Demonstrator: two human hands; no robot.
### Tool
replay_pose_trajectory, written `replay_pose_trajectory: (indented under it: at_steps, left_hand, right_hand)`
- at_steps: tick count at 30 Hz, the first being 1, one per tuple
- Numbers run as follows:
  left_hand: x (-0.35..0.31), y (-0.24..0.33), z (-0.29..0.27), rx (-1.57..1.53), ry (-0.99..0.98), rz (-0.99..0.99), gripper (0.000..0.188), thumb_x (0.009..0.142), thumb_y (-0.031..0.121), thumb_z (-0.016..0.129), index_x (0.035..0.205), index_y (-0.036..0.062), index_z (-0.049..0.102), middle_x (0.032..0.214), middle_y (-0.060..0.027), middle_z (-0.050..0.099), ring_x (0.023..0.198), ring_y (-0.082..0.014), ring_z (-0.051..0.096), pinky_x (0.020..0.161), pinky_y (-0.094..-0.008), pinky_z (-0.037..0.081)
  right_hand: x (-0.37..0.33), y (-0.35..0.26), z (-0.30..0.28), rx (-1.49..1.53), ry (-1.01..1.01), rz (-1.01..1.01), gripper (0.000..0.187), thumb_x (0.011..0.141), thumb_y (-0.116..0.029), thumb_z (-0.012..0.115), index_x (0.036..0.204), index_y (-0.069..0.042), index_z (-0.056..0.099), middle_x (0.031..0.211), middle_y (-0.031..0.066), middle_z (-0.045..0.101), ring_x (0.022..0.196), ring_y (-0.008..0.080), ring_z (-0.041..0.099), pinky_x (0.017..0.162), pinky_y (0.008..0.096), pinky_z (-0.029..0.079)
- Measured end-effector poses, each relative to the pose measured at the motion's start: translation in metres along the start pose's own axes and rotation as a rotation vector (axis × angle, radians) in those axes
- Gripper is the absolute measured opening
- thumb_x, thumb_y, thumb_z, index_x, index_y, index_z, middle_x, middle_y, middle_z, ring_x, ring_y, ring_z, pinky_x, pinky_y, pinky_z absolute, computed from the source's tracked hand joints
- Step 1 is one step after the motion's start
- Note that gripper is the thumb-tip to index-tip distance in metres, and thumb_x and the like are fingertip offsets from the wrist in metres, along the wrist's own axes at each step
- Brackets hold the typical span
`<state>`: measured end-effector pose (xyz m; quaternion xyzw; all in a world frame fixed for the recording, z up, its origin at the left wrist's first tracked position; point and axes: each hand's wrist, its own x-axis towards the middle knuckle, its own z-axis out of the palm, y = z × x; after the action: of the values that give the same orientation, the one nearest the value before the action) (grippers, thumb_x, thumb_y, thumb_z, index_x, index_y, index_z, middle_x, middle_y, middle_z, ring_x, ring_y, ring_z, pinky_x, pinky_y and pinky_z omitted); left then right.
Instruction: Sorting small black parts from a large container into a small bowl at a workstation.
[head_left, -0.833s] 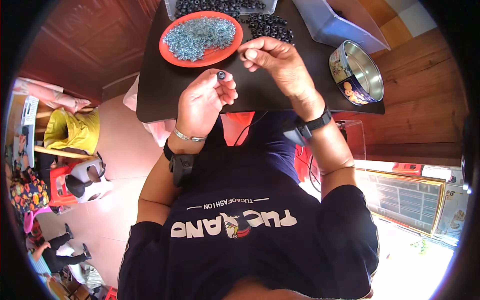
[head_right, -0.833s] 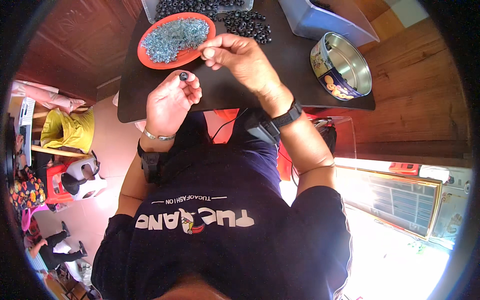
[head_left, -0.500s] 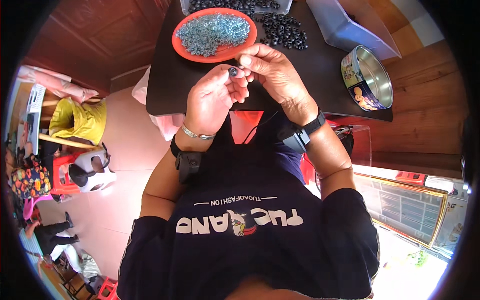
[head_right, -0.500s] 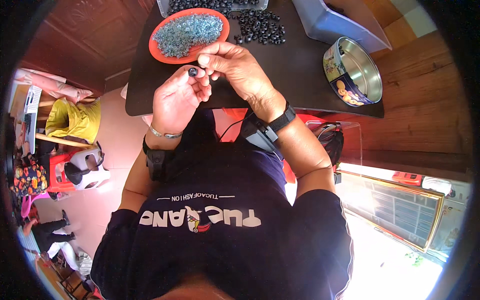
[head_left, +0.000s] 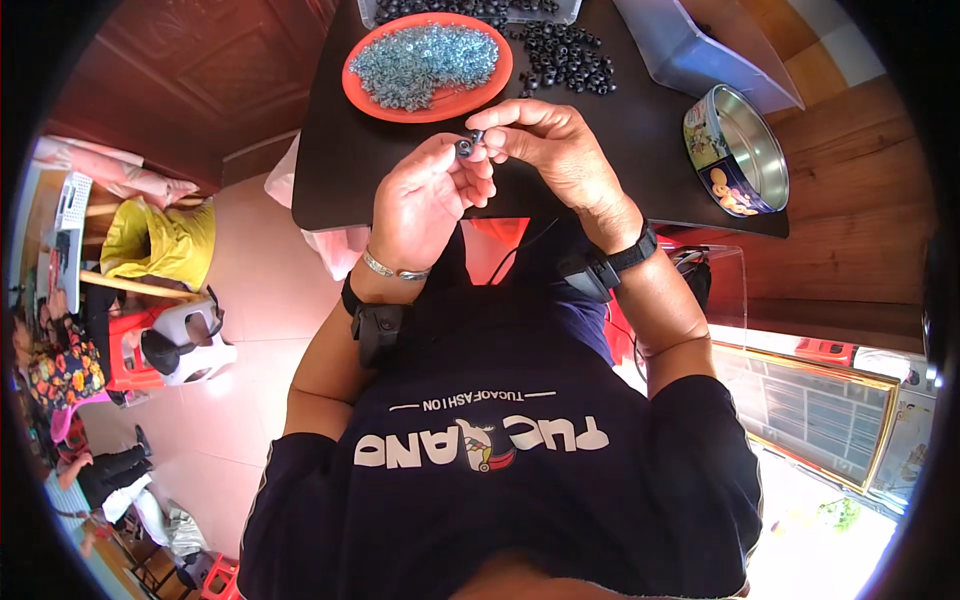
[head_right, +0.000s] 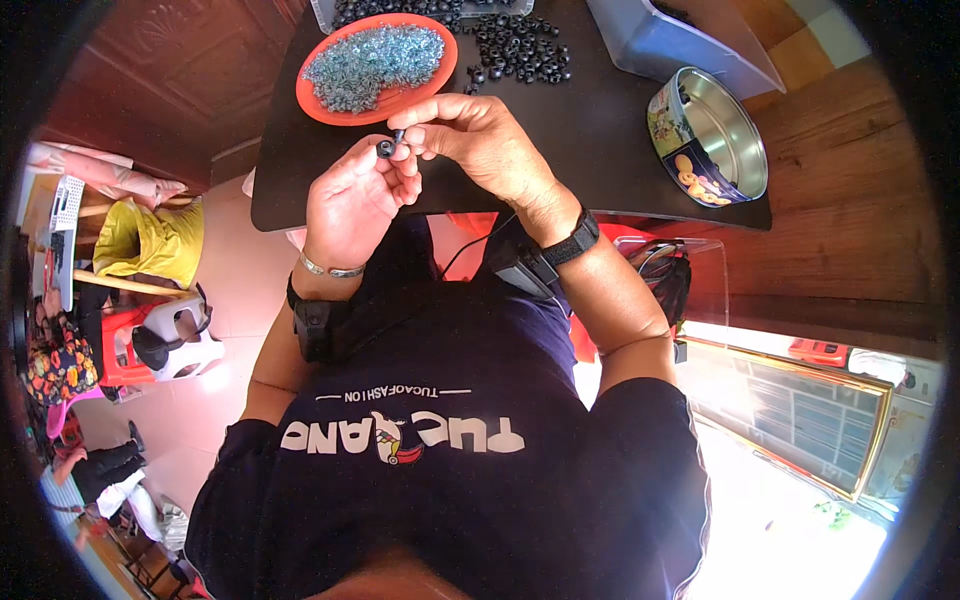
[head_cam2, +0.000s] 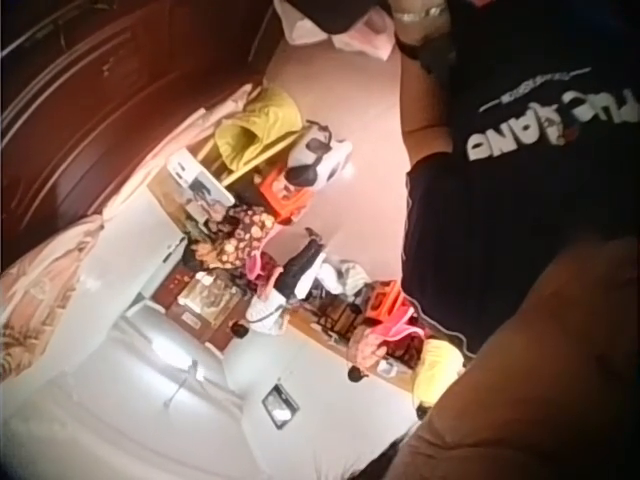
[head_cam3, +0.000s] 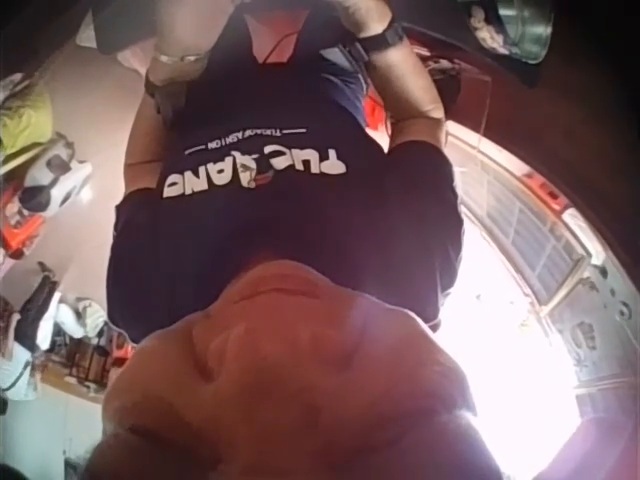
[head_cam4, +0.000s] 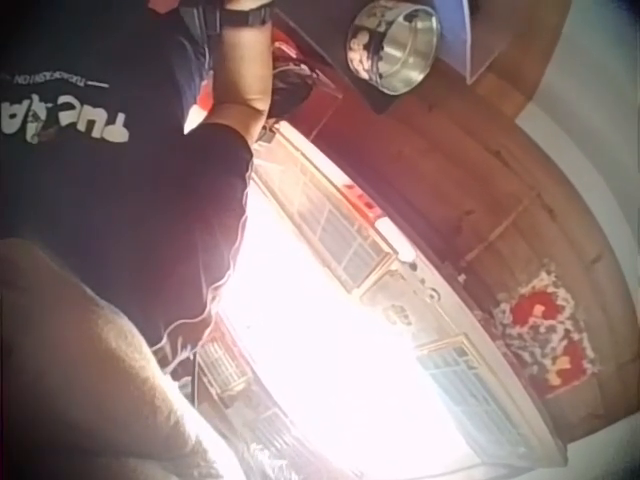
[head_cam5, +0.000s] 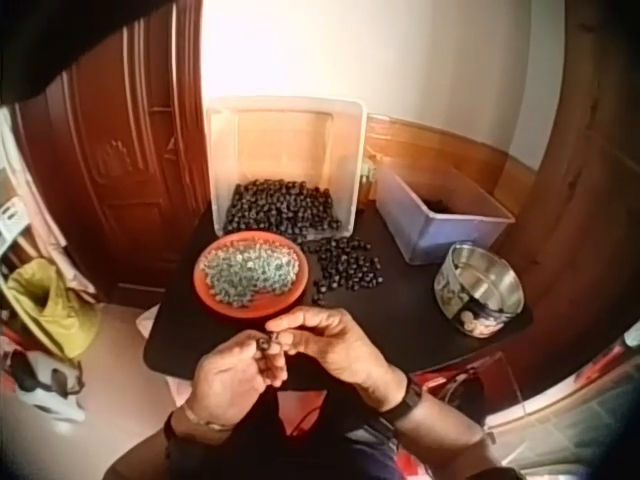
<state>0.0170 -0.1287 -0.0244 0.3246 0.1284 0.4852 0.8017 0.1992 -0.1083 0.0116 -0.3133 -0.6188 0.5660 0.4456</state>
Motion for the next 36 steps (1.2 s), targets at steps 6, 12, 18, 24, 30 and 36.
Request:
replay_pose_trajectory:
  at_steps: [6, 12, 18, 24, 30, 36]
  left_hand:
    - [-0.001, -0.001, 0.0, -0.001, -0.015, -0.011, 0.027, 0.094, 0.025, 0.044, 0.101, 0.0005, 0.055, 0.093, -0.0098, 0.058, 0.083, -0.0209, 0.056, 0.074, -0.0316, 0.044]
    - [-0.001, -0.001, -0.001, 0.019, 0.049, 0.0, 0.026, 0.094, 0.024, 0.044, 0.103, 0.0016, 0.054, 0.093, -0.0101, 0.058, 0.083, -0.0206, 0.056, 0.075, -0.0311, 0.044]
    - [0.0, -0.005, 0.001, 0.016, 0.125, 0.014, 0.022, 0.094, 0.022, 0.046, 0.099, 0.002, 0.054, 0.09, -0.0108, 0.061, 0.079, -0.02, 0.059, 0.072, -0.0308, 0.046]
    - [-0.001, -0.008, 0.001, 0.017, 0.102, 0.012, 0.023, 0.094, 0.023, 0.047, 0.098, 0.0019, 0.055, 0.09, -0.0111, 0.061, 0.079, -0.0205, 0.059, 0.072, -0.0313, 0.046]
    - [0.001, -0.007, 0.001, -0.039, 0.112, -0.011, 0.025, 0.093, 0.025, 0.048, 0.096, 0.0015, 0.055, 0.091, -0.0114, 0.061, 0.079, -0.0206, 0.059, 0.072, -0.0314, 0.046]
    - [0.002, -0.006, 0.001, -0.038, 0.12, -0.051, 0.025, 0.093, 0.026, 0.049, 0.096, 0.0023, 0.056, 0.09, -0.0107, 0.061, 0.079, -0.0205, 0.059, 0.071, -0.0317, 0.046]
  right_hand:
    - [0.0, 0.0, -0.001, 0.007, -0.045, -0.012, 0.019, 0.09, -0.011, 0.062, 0.106, -0.001, 0.065, 0.086, 0.003, 0.068, 0.082, 0.0097, 0.061, 0.076, 0.0243, 0.048]
    - [-0.003, -0.012, 0.004, -0.166, 0.037, -0.102, 0.016, 0.089, -0.01, 0.062, 0.103, -0.001, 0.064, 0.087, 0.0013, 0.064, 0.085, 0.0101, 0.061, 0.077, 0.0242, 0.049]
    - [-0.004, -0.024, 0.015, -0.59, 0.077, -0.302, 0.012, 0.084, -0.003, 0.065, 0.096, -0.001, 0.065, 0.085, 0.0049, 0.063, 0.081, 0.0143, 0.064, 0.072, 0.0262, 0.052]
    - [-0.002, -0.019, 0.016, -0.821, 0.098, -0.432, 0.011, 0.082, -0.003, 0.066, 0.093, -0.002, 0.065, 0.085, 0.008, 0.063, 0.076, 0.02, 0.066, 0.066, 0.0288, 0.053]
    - [-0.003, -0.018, 0.015, -0.877, 0.119, -0.48, 0.011, 0.081, -0.005, 0.067, 0.091, -0.003, 0.065, 0.085, 0.0081, 0.063, 0.075, 0.0218, 0.066, 0.065, 0.0296, 0.053]
    - [-0.001, -0.016, 0.015, -0.904, 0.128, -0.51, 0.011, 0.08, -0.006, 0.067, 0.09, -0.004, 0.065, 0.084, 0.0082, 0.063, 0.075, 0.0233, 0.065, 0.065, 0.0308, 0.053]
